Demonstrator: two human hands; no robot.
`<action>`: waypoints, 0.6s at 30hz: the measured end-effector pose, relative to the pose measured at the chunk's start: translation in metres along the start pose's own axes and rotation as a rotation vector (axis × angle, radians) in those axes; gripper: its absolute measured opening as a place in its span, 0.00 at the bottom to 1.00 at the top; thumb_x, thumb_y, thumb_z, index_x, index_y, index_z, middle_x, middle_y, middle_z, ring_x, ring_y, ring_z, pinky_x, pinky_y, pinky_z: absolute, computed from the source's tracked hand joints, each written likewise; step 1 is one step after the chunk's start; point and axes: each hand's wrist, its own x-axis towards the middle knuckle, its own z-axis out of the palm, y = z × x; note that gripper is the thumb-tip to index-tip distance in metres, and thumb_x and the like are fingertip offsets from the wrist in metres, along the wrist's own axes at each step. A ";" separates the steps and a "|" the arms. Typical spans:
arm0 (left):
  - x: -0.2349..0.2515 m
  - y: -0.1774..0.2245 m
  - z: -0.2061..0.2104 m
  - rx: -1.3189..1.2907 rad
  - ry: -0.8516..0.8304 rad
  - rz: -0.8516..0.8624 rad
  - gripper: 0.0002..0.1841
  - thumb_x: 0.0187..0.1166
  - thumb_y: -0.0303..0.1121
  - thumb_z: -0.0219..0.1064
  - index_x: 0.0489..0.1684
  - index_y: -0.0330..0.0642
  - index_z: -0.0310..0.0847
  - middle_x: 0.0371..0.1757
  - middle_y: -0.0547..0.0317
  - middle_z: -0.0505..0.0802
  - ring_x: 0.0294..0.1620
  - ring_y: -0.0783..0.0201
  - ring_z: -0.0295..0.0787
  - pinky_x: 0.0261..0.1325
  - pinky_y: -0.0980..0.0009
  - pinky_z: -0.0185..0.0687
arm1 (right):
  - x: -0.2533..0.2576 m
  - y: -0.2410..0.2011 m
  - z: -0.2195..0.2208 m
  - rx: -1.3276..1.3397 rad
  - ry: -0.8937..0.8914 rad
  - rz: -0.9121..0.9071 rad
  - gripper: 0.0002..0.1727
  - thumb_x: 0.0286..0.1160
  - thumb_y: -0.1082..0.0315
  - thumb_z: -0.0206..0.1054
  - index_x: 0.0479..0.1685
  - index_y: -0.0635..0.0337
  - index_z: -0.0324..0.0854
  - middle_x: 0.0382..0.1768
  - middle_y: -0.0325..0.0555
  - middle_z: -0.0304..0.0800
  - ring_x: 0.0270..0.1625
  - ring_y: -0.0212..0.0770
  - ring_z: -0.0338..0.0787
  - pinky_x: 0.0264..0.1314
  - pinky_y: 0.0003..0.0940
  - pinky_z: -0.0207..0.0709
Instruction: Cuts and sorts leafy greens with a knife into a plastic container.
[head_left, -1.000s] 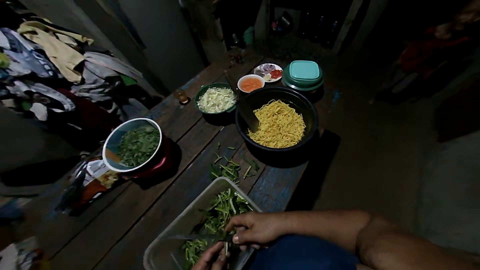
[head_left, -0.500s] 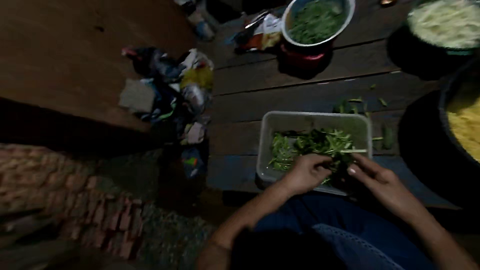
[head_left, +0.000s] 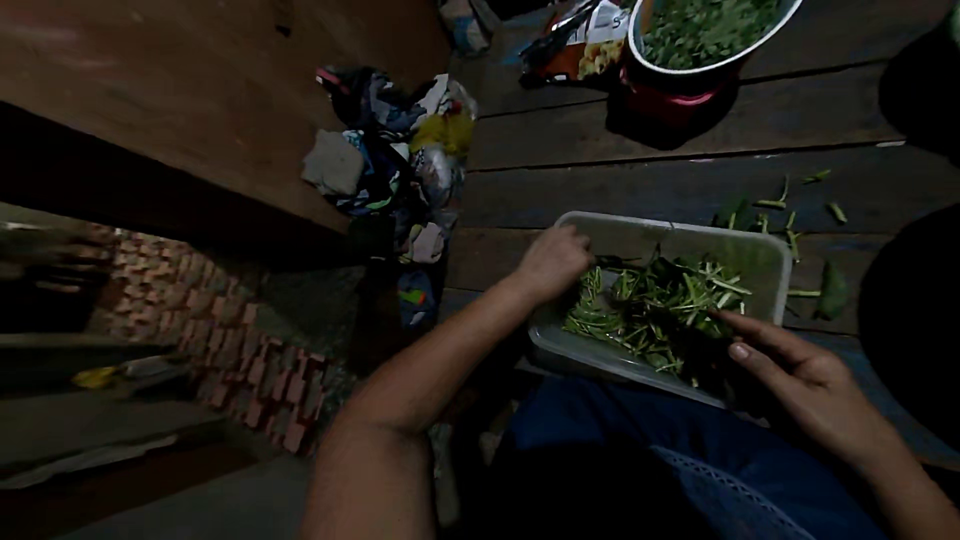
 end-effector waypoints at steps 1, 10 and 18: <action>0.008 0.001 0.011 0.079 -0.046 0.076 0.10 0.79 0.18 0.62 0.43 0.33 0.92 0.55 0.40 0.92 0.67 0.37 0.83 0.71 0.41 0.74 | 0.000 0.000 0.000 0.011 -0.013 -0.004 0.24 0.85 0.59 0.57 0.74 0.59 0.78 0.50 0.33 0.91 0.43 0.22 0.89 0.45 0.20 0.86; 0.031 0.016 0.027 0.365 -0.357 0.033 0.09 0.79 0.17 0.61 0.45 0.31 0.89 0.67 0.42 0.87 0.77 0.41 0.74 0.86 0.41 0.58 | 0.000 0.003 -0.003 0.051 -0.057 -0.005 0.23 0.85 0.59 0.57 0.74 0.59 0.78 0.48 0.34 0.91 0.42 0.24 0.90 0.45 0.21 0.86; 0.032 0.014 0.038 0.351 -0.336 0.097 0.09 0.80 0.17 0.60 0.45 0.29 0.89 0.65 0.39 0.87 0.76 0.38 0.76 0.83 0.38 0.60 | 0.001 0.001 -0.002 0.008 -0.066 -0.028 0.23 0.84 0.58 0.58 0.73 0.59 0.78 0.52 0.34 0.90 0.47 0.21 0.88 0.51 0.19 0.84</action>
